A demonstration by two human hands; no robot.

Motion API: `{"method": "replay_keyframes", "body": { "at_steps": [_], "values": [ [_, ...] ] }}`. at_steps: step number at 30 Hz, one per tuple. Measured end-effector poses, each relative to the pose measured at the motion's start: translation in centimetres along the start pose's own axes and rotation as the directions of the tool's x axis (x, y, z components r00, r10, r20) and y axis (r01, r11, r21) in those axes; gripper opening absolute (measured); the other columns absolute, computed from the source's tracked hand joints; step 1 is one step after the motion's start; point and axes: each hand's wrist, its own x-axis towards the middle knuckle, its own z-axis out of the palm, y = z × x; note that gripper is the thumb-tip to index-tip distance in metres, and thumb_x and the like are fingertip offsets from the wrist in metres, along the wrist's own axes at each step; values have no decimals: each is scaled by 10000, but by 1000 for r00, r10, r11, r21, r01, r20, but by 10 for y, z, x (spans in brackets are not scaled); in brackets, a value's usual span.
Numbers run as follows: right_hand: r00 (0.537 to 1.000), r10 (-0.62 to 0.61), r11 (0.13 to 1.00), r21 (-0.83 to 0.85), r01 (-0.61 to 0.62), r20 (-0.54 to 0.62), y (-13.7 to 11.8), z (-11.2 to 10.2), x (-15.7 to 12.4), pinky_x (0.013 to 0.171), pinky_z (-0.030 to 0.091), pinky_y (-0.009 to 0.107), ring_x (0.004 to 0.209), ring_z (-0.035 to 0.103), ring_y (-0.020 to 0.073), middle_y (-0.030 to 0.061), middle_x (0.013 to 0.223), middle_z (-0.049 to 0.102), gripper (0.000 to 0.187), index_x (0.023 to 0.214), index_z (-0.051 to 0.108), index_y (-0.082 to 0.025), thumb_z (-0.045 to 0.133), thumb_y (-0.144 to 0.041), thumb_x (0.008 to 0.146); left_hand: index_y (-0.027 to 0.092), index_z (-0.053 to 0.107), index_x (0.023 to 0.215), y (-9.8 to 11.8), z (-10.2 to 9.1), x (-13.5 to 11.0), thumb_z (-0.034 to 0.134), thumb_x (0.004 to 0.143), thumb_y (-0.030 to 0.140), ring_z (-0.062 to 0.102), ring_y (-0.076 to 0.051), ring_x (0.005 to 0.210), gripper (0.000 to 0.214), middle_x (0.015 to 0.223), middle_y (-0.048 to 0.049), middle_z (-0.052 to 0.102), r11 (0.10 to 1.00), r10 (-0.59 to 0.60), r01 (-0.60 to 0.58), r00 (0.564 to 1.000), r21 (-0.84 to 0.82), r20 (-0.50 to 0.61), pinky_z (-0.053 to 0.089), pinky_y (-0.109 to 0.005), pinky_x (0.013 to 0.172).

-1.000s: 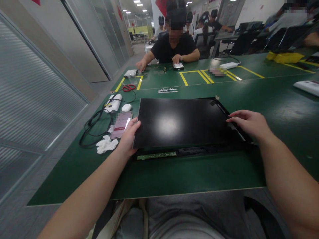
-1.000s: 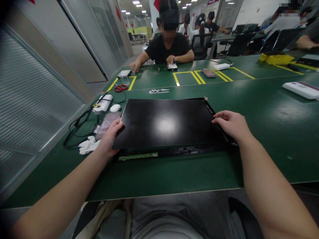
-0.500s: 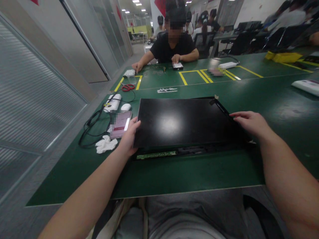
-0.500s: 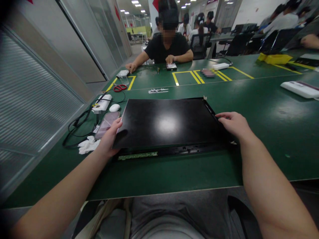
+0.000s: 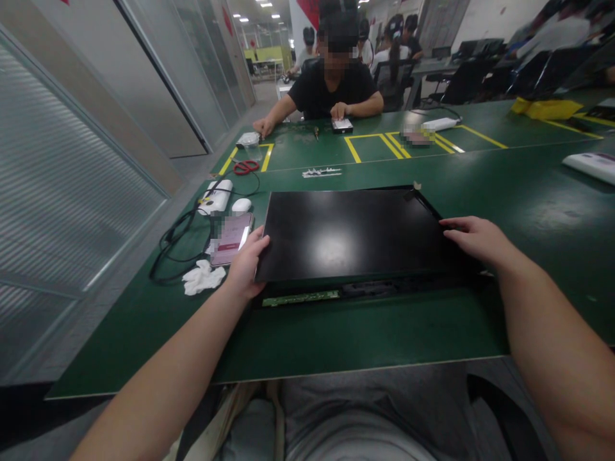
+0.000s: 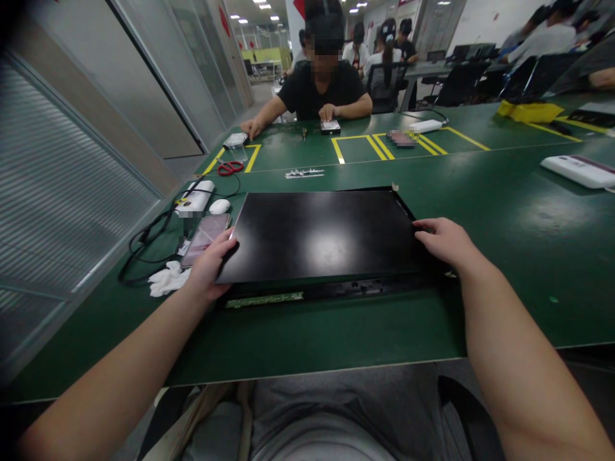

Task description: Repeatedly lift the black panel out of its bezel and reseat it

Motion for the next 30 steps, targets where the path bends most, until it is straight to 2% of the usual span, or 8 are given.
{"method": "replay_keyframes", "body": {
  "at_steps": [4, 11, 16, 22, 30],
  "values": [
    [999, 33, 997, 65, -31, -29, -2, -1, -2, 875, 552, 363, 918, 718, 243, 76, 1033, 804, 380, 1155, 828, -232, 700, -285, 801, 190, 656, 1400, 1, -2, 1, 667, 842, 162, 742, -245, 840, 558, 1010, -52, 805, 1000, -5, 6, 1000, -6, 15, 545, -283, 627],
    [1000, 15, 1000, 4, -15, 10, -1, -2, -1, 830, 550, 373, 874, 717, 249, 74, 958, 796, 390, 1177, 827, -230, 694, -301, 817, 179, 618, 1435, -2, -3, 2, 699, 799, 178, 739, -236, 831, 642, 992, -53, 799, 1000, 5, -5, 1000, 7, 14, 504, -249, 565],
    [999, -15, 999, -32, 16, 32, 3, 0, 2, 749, 536, 347, 812, 705, 239, 68, 867, 779, 384, 1166, 834, -219, 685, -328, 830, 198, 615, 1437, -4, -3, 2, 734, 773, 200, 739, -246, 834, 674, 1009, -50, 797, 999, 23, -23, 1000, 28, 4, 555, -281, 632],
    [999, -22, 999, -49, 24, 27, 2, 1, 1, 765, 539, 358, 821, 705, 245, 69, 893, 781, 391, 1182, 832, -219, 682, -323, 836, 202, 617, 1439, -4, -4, 1, 745, 769, 213, 736, -253, 854, 683, 1025, -55, 792, 999, 17, -17, 1000, 33, 11, 572, -299, 668],
    [999, -5, 998, -67, 8, 40, -3, -2, -2, 780, 530, 353, 823, 693, 240, 72, 886, 770, 379, 1187, 830, -203, 679, -297, 852, 218, 616, 1434, -1, 1, -2, 678, 827, 180, 738, -244, 837, 612, 1018, -44, 794, 999, 6, -5, 1000, 52, -27, 529, -274, 600]
  ]
}}
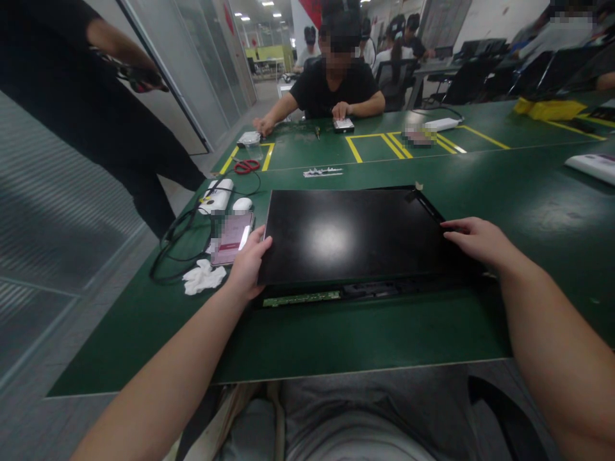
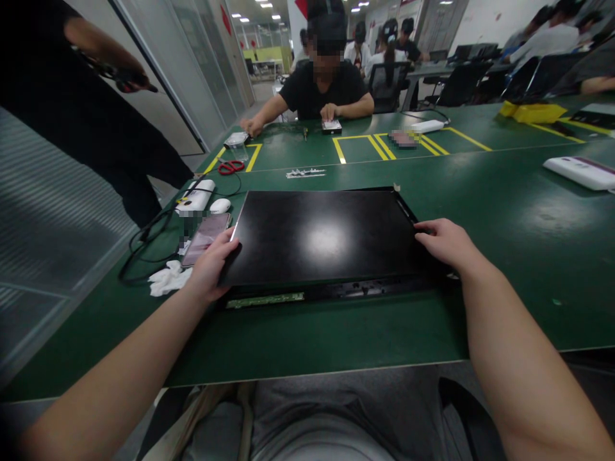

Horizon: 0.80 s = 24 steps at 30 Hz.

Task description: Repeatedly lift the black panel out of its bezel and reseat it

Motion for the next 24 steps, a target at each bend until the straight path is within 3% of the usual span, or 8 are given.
{"method": "replay_keyframes", "body": {
  "at_steps": [12, 18, 24],
  "values": [
    [1000, 7, 1000, -12, -7, -2, -1, 1, -1, 817, 534, 355, 886, 703, 248, 95, 989, 787, 412, 1240, 817, -196, 660, -299, 873, 245, 589, 1451, 0, -1, 1, 676, 823, 184, 745, -246, 848, 637, 1038, -42, 789, 1000, -7, 6, 1000, 24, 30, 554, -279, 600],
    [1000, 10, 1000, -14, -10, 9, 0, 2, 0, 826, 534, 346, 886, 701, 240, 86, 964, 780, 430, 1259, 810, -190, 649, -289, 873, 239, 561, 1505, 0, 1, 1, 658, 850, 192, 756, -261, 899, 664, 1099, -53, 796, 999, -12, 10, 999, 39, 34, 610, -326, 699],
    [999, 27, 1000, -14, -27, 19, -1, 0, -1, 790, 525, 332, 847, 687, 226, 80, 928, 768, 442, 1279, 800, -182, 637, -295, 884, 206, 581, 1495, 3, 2, 1, 624, 853, 158, 761, -252, 875, 645, 1081, -64, 804, 999, -43, 43, 998, -7, 41, 598, -300, 646]
  ]
}}
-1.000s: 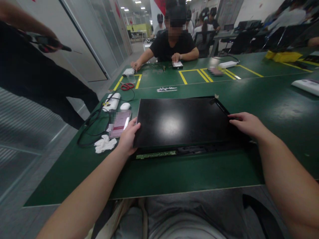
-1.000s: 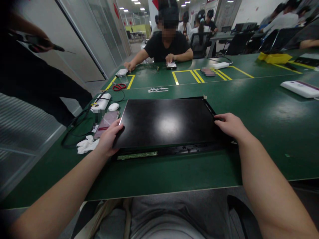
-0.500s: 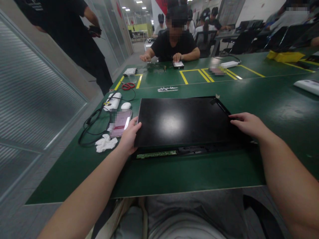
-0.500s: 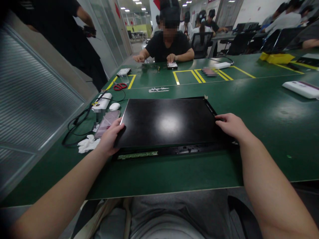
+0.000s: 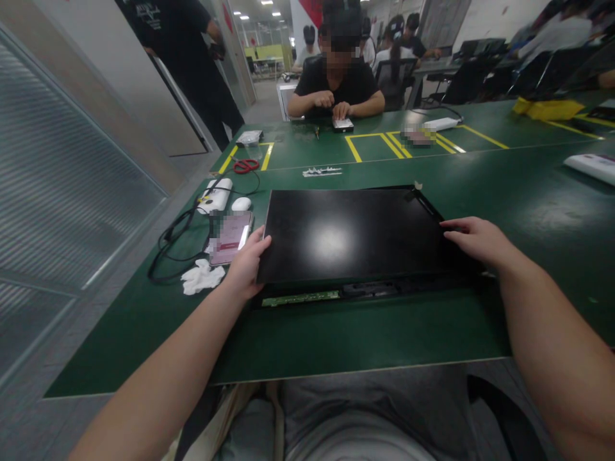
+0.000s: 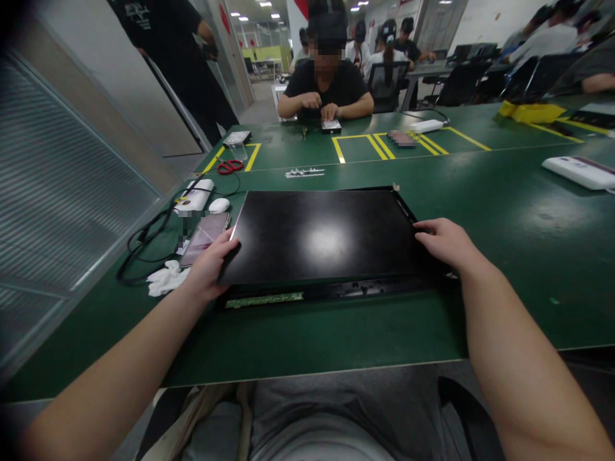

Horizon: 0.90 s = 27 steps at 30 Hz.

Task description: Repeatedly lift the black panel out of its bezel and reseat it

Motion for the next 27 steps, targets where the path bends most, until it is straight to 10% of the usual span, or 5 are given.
{"method": "replay_keyframes", "body": {
  "at_steps": [27],
  "values": [
    [999, 13, 987, 159, -21, 48, 15, 3, 7, 685, 493, 259, 750, 665, 183, 73, 916, 788, 595, 1304, 786, -184, 576, -81, 757, 194, 643, 1414, 2, 2, -4, 641, 814, 151, 746, -231, 770, 601, 968, -49, 803, 1000, 1, -1, 999, 1, -39, 493, -242, 496]
  ]
}}
